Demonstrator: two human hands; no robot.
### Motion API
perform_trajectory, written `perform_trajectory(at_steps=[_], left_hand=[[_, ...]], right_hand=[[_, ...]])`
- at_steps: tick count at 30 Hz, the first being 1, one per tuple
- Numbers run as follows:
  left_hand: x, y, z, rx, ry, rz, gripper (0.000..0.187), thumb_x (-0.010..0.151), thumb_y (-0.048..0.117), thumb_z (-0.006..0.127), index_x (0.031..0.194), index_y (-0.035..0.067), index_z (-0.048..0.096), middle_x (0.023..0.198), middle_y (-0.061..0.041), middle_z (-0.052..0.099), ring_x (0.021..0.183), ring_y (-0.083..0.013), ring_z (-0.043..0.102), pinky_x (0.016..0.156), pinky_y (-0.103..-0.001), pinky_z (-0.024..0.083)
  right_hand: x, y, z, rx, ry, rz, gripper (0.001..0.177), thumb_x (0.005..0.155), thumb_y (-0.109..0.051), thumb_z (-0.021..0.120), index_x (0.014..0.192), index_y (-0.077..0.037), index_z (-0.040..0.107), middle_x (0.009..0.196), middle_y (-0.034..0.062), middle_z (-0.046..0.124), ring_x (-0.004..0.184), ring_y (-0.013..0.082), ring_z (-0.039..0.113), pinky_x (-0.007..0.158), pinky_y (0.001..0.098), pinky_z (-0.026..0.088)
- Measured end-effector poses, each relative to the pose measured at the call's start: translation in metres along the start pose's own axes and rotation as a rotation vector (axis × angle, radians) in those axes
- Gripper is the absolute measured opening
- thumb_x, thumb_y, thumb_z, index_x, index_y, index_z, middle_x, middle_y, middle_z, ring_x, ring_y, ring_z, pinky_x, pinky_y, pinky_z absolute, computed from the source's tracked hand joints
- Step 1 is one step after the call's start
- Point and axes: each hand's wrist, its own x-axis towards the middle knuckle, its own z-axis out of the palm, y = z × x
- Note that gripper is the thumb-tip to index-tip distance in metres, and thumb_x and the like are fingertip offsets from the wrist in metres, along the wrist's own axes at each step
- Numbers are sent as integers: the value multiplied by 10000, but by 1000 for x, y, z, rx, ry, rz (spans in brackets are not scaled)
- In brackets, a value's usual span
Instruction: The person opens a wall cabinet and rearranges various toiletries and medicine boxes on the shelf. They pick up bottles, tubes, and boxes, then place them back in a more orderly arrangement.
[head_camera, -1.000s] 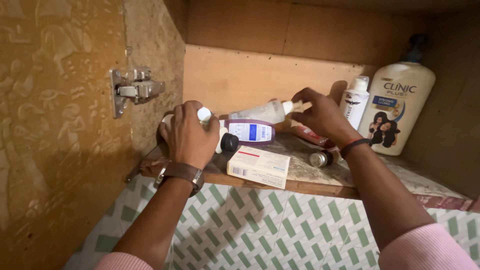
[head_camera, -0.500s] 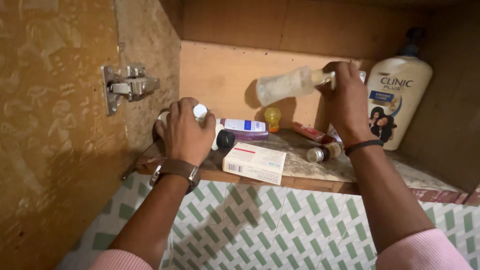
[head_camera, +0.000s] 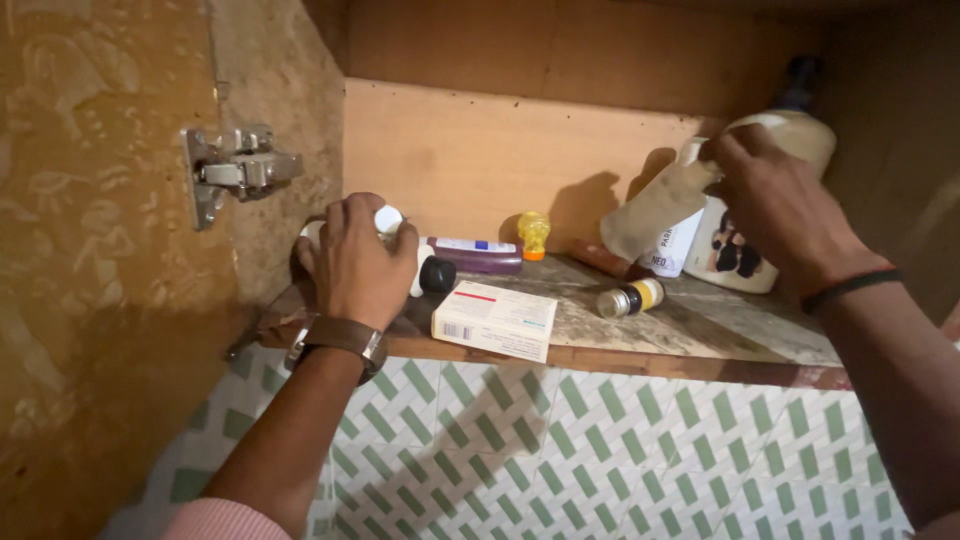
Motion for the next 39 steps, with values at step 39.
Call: perform_trajectory(at_steps=[39], left_hand=[[2,-1,1,16,-11,2,394,879,366,696,1171,112,620,1228,-142,628,1155,-390,597,1053,-653,290]], right_hand=[[58,-11,65,879,-199,543,484,939,-307,756,1203,77,625,883,94,641,686,133,559,587,294,468]])
